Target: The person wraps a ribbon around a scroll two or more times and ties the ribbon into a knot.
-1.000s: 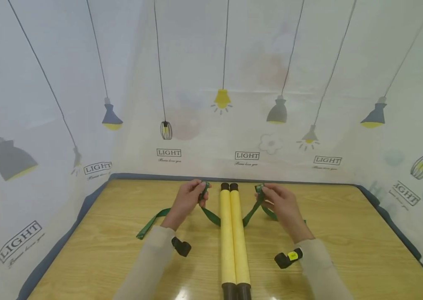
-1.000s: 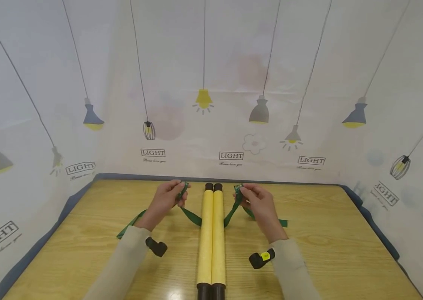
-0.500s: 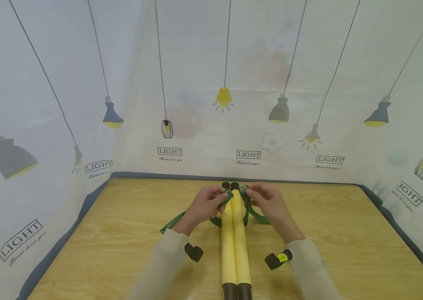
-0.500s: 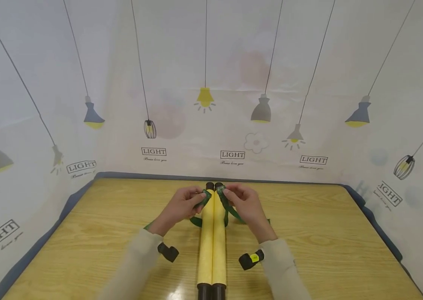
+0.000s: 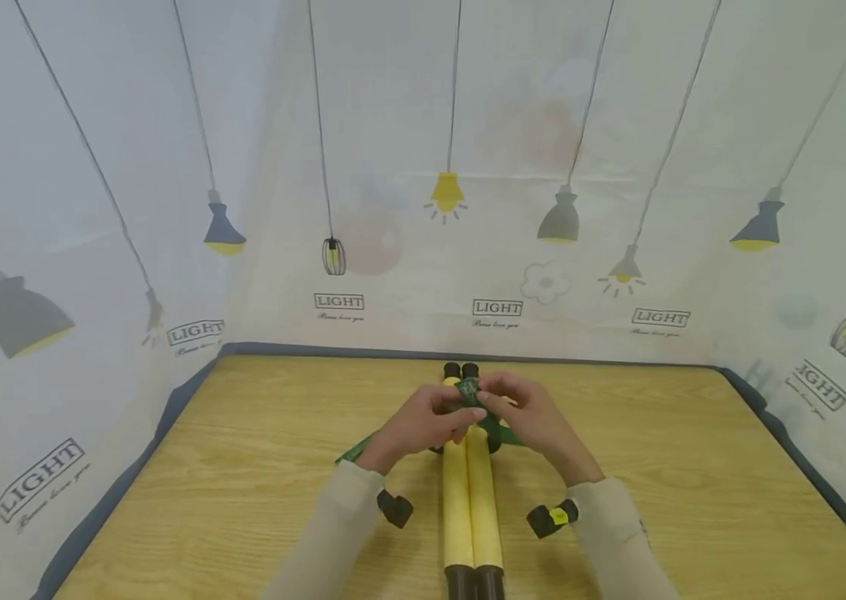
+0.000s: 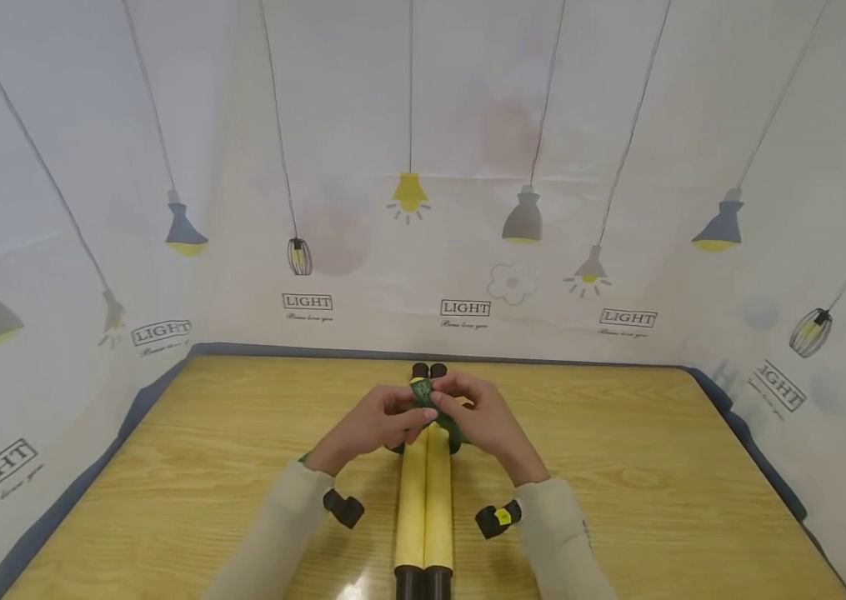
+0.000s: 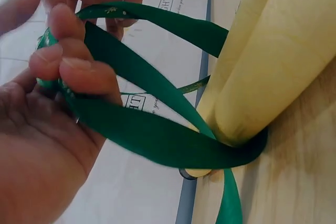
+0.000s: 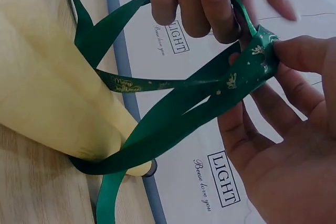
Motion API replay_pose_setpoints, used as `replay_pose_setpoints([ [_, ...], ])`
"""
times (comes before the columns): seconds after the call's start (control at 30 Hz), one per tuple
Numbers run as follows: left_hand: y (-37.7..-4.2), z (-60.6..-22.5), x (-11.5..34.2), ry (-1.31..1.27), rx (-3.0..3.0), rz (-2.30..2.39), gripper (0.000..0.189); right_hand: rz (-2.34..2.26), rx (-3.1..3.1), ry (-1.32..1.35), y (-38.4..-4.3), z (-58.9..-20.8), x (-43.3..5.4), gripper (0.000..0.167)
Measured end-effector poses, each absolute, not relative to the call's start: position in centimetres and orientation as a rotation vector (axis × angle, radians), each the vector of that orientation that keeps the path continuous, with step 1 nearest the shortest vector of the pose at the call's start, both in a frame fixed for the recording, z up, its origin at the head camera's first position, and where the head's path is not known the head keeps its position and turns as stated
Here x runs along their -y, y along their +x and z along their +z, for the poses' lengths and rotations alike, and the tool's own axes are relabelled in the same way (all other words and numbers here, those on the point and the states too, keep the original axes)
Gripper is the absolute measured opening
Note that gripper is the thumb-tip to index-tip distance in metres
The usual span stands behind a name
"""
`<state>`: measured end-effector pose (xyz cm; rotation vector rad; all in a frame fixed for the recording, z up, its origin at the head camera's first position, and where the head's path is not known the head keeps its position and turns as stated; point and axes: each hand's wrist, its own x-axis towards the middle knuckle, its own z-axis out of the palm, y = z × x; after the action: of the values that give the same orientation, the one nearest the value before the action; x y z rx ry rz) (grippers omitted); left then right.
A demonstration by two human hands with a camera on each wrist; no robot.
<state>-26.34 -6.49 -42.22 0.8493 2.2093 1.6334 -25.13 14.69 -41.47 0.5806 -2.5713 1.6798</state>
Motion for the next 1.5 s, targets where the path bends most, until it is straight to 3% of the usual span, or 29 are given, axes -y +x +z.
replay_pose_setpoints([
  [0.23, -26.6, -42.4, 6.5, 0.838, -2.342, 1.637, 0.032, 1.673, 2.608, 0.666, -25.4, -41.6, -15.0, 0.027],
  [0.47, -26.6, -42.2, 7.0, 0.796, -2.437, 1.611, 0.024, 1.528, 2.689, 0.673, -25.4, -41.5, -16.6, 0.021],
  [0.73, -26.6, -42.0, 7.2, 0.709, -2.591, 1.580, 0.029, 1.492, 2.643, 0.546, -23.3, -37.8, -19.3, 0.020],
  [0.83, -26.7, -42.0, 7.1, 0.666, -2.624, 1.575, 0.031, 1.419, 2.616, 0.680, -21.8, -36.1, -19.2, 0.014],
  [1.03, -26.9, -41.9, 7.1, 0.621, -2.560, 1.665, 0.029, 1.208, 2.677, 1.232, -18.8, -33.9, -16.3, 0.009],
  [1.2, -27.0, -41.8, 7.2, 0.630, -2.499, 1.736, 0.030, 1.118, 2.878, 1.534, -17.7, -33.6, -14.9, 0.030],
  [1.33, -26.9, -41.8, 7.1, 0.639, -2.424, 1.807, 0.021, 1.159, 2.904, 1.400, -18.7, -34.4, -15.5, 0.026],
  [1.5, -26.8, -42.1, 6.8, 0.631, -2.346, 1.837, 0.019, 1.141, 2.785, 0.935, -21.1, -36.4, -16.6, 0.016],
])
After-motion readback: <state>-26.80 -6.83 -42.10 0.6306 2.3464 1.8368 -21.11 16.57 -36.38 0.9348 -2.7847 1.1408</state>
